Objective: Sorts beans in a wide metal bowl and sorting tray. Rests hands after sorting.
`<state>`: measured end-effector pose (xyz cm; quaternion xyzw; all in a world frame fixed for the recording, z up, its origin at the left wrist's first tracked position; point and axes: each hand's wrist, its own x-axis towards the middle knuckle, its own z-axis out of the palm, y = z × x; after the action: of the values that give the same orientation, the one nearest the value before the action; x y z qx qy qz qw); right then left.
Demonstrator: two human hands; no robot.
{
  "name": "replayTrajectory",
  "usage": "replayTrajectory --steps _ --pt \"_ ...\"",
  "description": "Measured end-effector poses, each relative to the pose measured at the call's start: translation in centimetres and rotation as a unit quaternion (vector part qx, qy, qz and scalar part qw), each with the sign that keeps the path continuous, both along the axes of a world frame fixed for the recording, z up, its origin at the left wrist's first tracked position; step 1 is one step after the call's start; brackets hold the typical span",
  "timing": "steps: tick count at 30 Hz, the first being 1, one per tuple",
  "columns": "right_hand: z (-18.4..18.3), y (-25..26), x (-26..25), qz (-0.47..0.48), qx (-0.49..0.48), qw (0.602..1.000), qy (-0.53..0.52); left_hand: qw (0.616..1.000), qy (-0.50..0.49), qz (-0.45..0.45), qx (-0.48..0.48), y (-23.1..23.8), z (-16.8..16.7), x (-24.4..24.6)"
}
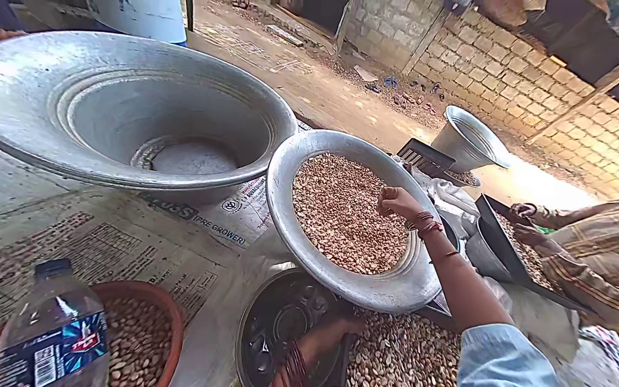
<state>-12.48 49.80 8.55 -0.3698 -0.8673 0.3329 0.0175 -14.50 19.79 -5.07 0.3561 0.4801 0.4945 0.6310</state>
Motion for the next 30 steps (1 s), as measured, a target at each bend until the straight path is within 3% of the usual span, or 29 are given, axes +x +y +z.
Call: replayTrajectory --steps 2,8,15,18,22,24,30 --pt "-1.7 0.9 -2.0 -0.060 0.025 0.997 0.051 1.000 -0.017 0.010 -0.006 -0.2 0.3 -0.1" --pt "-5.3 1.1 -4.3 -0.066 0.205 0.976 -0.009 0.998 -0.053 0.034 -0.003 -0.5 0.6 -0.1" --pt "-7.0 2.3 -6.4 -0.046 0.251 0.965 -0.051 0.997 -0.067 0.033 0.007 -0.2 0.0 0.0" --pt "-7.1 2.8 -6.1 -0.060 0.236 0.969 -0.038 0.997 -0.067 0.037 0.006 -0.2 0.1 0.2" --pt "-6.8 3.8 -5.2 -0.224 0.097 0.966 0.089 0.999 -0.046 0.022 -0.004 -0.1 0.2 0.0" --pt "-6.7 4.1 -4.7 -0.257 0.036 0.960 0.106 0.999 -0.045 0.029 -0.002 -0.2 0.4 0.0" --pt "-7.2 3.3 -4.5 -0.139 0.116 0.983 0.023 0.998 -0.053 0.040 -0.005 -0.3 0.3 0.1"
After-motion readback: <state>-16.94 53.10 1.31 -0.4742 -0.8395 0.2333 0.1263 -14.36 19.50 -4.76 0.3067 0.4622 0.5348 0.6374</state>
